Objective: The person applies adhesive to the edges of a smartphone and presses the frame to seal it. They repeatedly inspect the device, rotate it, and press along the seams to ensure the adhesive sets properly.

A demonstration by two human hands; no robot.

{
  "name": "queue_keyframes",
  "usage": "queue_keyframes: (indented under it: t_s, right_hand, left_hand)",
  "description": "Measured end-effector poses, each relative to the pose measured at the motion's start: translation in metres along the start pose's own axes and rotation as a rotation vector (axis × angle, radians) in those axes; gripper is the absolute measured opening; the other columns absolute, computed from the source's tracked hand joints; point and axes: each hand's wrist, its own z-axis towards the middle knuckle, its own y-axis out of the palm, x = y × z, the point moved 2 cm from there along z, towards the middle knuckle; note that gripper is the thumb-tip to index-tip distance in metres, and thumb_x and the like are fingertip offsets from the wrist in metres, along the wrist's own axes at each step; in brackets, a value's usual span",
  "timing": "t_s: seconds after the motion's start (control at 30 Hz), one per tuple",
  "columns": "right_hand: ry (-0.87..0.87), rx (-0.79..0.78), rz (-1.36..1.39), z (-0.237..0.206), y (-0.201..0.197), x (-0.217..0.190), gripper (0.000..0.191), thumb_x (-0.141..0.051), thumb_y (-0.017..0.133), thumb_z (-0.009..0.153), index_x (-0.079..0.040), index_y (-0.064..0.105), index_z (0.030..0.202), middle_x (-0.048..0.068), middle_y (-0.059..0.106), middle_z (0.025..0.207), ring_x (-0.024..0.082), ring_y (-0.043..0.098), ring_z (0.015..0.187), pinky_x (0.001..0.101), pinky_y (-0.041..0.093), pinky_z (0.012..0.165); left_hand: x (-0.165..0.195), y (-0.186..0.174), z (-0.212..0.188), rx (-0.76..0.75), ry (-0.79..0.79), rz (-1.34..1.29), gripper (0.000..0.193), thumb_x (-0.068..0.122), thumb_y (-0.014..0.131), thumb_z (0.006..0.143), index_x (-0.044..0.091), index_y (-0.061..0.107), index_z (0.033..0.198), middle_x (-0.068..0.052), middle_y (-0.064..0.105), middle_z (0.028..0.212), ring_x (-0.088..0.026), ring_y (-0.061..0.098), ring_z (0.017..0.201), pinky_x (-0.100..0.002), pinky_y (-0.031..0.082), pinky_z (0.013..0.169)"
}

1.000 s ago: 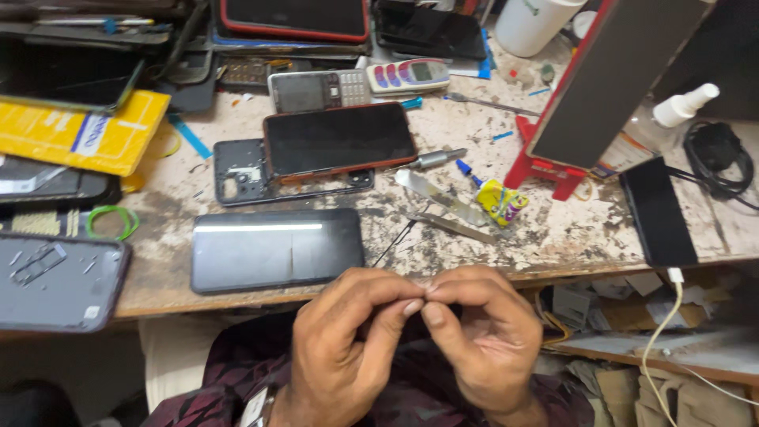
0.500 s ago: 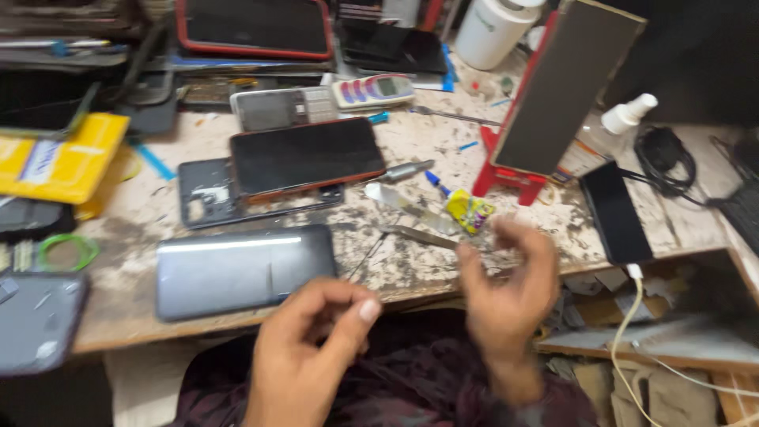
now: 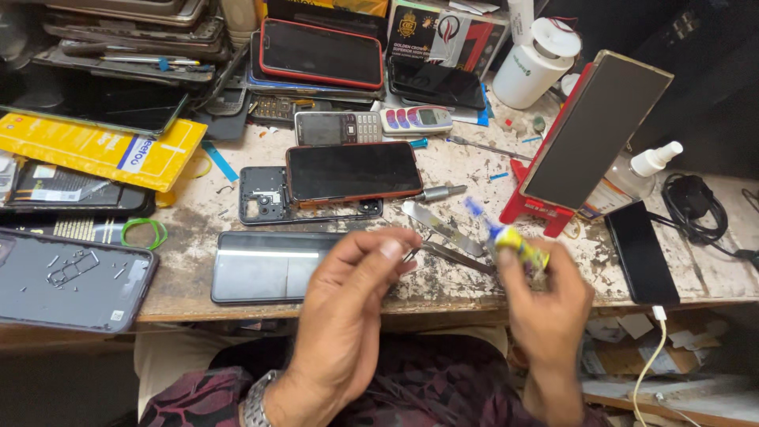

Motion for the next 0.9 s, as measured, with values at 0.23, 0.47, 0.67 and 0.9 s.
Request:
queue_keyframes:
  t_s: [0.23, 0.47, 0.67, 0.9]
  right_hand:
    - [0.309, -0.401, 0.690, -0.072, 0.029, 0.000, 0.016, 0.001, 0.071, 0.092, 0.003, 0.067, 0.107, 0.010, 0.070, 0.091, 0.015, 0.066, 0.081, 0.0286, 0.054, 0.075]
    - [0.200, -0.236, 0.636, -0.086, 0.020, 0.016, 0.019, 0.005, 0.072, 0.086, 0.004, 0.066, 0.105, 0.017, 0.072, 0.097, 0.021, 0.072, 0.081, 0.0332, 0.060, 0.075]
    - [-0.145, -0.008, 0.523, -0.069, -0.004, -0.008, 0.026, 0.004, 0.078, 0.087, 0.001, 0.070, 0.112, 0.015, 0.069, 0.104, 0.019, 0.069, 0.097, 0.0310, 0.058, 0.090]
    - [-0.335, -0.057, 0.046, -0.058, -0.004, -0.056, 0.032, 0.006, 0.082, 0.080, -0.002, 0.071, 0.108, 0.012, 0.070, 0.105, 0.017, 0.070, 0.094, 0.0249, 0.056, 0.085]
  left_hand:
    - [-0.003, 0.005, 0.004, -0.138, 0.062, -0.324, 0.012, 0.017, 0.060, 0.103, 0.006, 0.061, 0.109, -0.011, 0.070, 0.099, -0.007, 0.052, 0.052, -0.023, 0.044, 0.047]
    - [0.037, -0.008, 0.011, -0.004, 0.113, -0.318, 0.013, 0.018, 0.060, 0.103, 0.006, 0.061, 0.108, 0.001, 0.053, 0.080, -0.002, 0.033, 0.045, -0.020, 0.025, 0.038]
    - [0.013, -0.011, -0.011, 0.080, -0.177, -0.173, 0.014, 0.016, 0.064, 0.098, 0.003, 0.062, 0.103, -0.004, 0.064, 0.087, -0.003, 0.040, 0.046, -0.020, 0.028, 0.037]
    - [-0.019, -0.018, -0.024, 0.129, -0.374, -0.116, 0.019, 0.016, 0.066, 0.095, -0.001, 0.068, 0.102, -0.007, 0.070, 0.088, -0.004, 0.046, 0.048, -0.019, 0.028, 0.035]
